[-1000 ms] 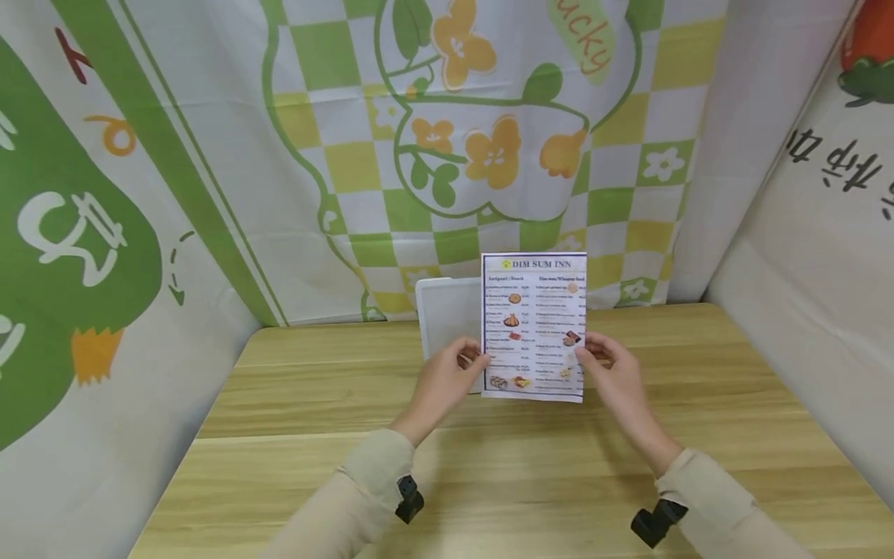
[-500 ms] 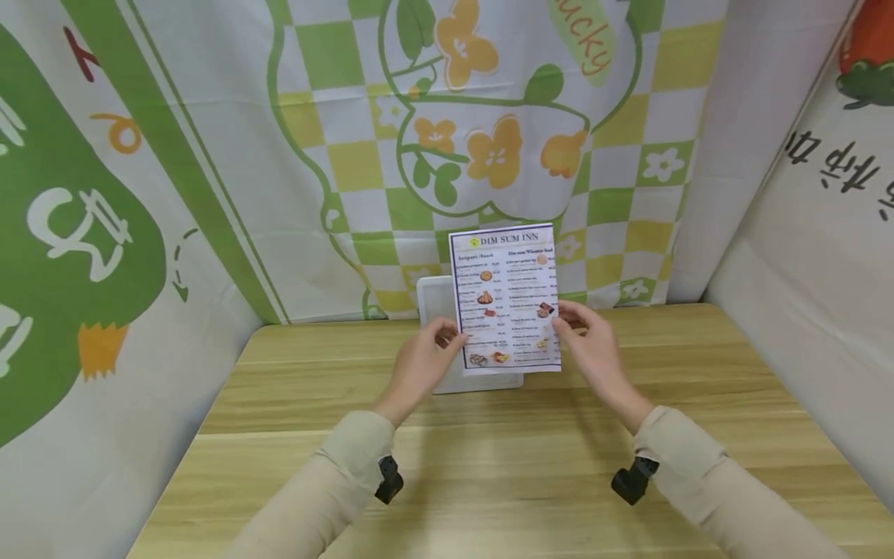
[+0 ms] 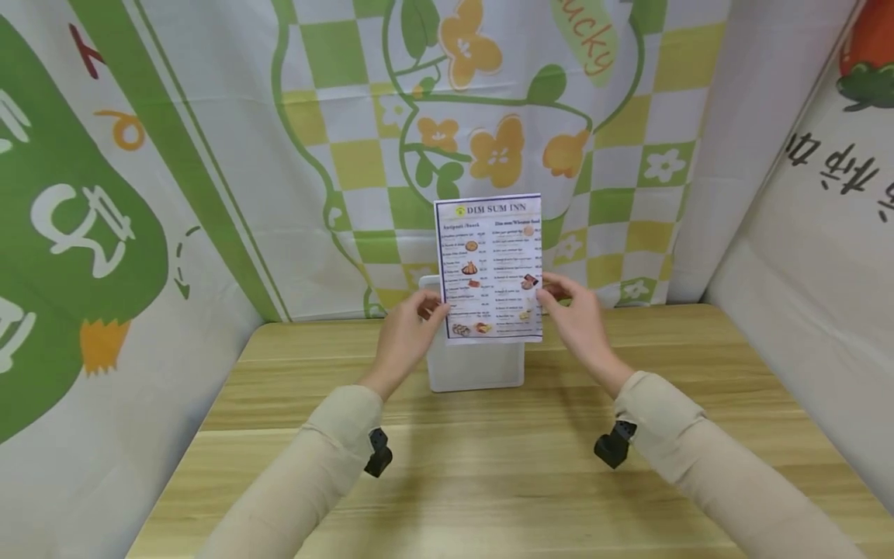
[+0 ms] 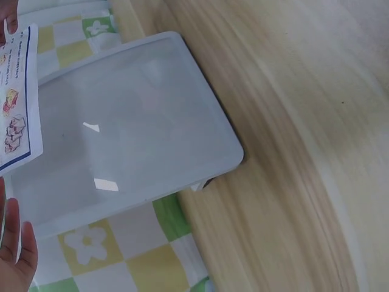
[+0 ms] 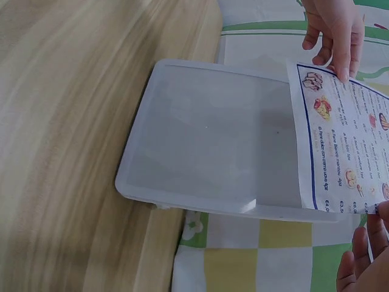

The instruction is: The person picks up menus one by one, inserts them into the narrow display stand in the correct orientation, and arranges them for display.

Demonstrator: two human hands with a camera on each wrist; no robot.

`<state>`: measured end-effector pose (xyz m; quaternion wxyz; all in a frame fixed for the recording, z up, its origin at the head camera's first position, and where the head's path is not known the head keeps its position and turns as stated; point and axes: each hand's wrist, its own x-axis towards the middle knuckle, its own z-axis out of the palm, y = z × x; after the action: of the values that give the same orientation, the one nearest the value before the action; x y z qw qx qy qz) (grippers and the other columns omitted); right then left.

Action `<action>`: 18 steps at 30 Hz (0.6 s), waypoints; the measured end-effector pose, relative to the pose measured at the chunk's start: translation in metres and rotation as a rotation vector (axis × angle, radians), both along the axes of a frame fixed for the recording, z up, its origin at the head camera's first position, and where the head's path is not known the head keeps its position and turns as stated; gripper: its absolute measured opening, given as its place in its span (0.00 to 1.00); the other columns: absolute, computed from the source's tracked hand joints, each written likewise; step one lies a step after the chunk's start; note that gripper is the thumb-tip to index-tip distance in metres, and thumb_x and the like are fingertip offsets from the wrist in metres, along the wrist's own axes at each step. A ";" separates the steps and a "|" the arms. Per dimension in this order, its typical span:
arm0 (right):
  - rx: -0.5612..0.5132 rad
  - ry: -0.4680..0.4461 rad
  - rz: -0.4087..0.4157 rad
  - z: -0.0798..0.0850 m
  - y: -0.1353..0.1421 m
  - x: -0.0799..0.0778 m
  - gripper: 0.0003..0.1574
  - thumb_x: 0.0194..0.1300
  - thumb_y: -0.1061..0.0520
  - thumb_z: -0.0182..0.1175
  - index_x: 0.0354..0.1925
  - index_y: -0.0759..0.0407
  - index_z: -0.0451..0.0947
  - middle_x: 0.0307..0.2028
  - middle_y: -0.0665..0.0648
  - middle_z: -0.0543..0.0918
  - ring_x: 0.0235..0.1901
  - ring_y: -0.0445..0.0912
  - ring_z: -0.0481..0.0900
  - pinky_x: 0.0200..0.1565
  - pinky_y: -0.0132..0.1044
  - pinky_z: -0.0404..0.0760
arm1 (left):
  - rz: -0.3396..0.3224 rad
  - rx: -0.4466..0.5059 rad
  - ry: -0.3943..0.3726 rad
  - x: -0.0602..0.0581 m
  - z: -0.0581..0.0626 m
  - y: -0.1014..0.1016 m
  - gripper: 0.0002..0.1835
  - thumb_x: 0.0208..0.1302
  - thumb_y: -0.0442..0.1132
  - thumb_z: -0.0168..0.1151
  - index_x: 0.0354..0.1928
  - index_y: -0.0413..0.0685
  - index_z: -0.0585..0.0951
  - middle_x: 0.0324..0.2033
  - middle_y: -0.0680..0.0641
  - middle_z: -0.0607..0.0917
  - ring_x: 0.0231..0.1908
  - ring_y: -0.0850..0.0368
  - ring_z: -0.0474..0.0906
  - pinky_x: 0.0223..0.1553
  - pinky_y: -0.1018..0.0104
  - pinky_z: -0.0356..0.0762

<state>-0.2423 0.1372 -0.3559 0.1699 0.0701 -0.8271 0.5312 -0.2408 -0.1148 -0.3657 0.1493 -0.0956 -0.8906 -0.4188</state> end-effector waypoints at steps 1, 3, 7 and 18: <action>-0.001 0.000 0.001 0.002 -0.001 -0.002 0.22 0.70 0.62 0.60 0.60 0.69 0.75 0.45 0.67 0.84 0.45 0.53 0.77 0.42 0.34 0.74 | 0.003 0.009 -0.007 -0.002 0.002 -0.001 0.11 0.70 0.46 0.61 0.47 0.48 0.83 0.37 0.51 0.85 0.36 0.56 0.77 0.34 0.62 0.74; -0.010 -0.002 0.003 0.006 -0.003 -0.006 0.22 0.70 0.62 0.59 0.61 0.68 0.75 0.45 0.67 0.83 0.45 0.53 0.76 0.42 0.34 0.73 | 0.008 0.034 -0.013 -0.005 0.006 -0.001 0.12 0.71 0.46 0.61 0.48 0.48 0.82 0.38 0.50 0.84 0.36 0.55 0.77 0.35 0.63 0.74; -0.011 0.010 0.007 0.015 -0.007 -0.015 0.23 0.69 0.63 0.59 0.61 0.68 0.74 0.44 0.67 0.83 0.45 0.53 0.76 0.42 0.34 0.72 | 0.022 0.086 -0.003 -0.013 0.014 -0.003 0.13 0.71 0.46 0.61 0.50 0.47 0.82 0.40 0.50 0.84 0.37 0.55 0.77 0.35 0.62 0.75; -0.036 0.067 0.006 0.030 -0.016 -0.034 0.25 0.69 0.64 0.59 0.63 0.66 0.73 0.44 0.66 0.83 0.44 0.51 0.75 0.42 0.35 0.74 | 0.091 0.125 0.011 -0.029 0.028 -0.003 0.15 0.71 0.48 0.61 0.52 0.49 0.82 0.40 0.52 0.84 0.36 0.56 0.75 0.31 0.63 0.72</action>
<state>-0.2767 0.1208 -0.3258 0.1972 0.0875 -0.8111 0.5437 -0.2697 -0.1180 -0.3382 0.1786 -0.0477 -0.8654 -0.4657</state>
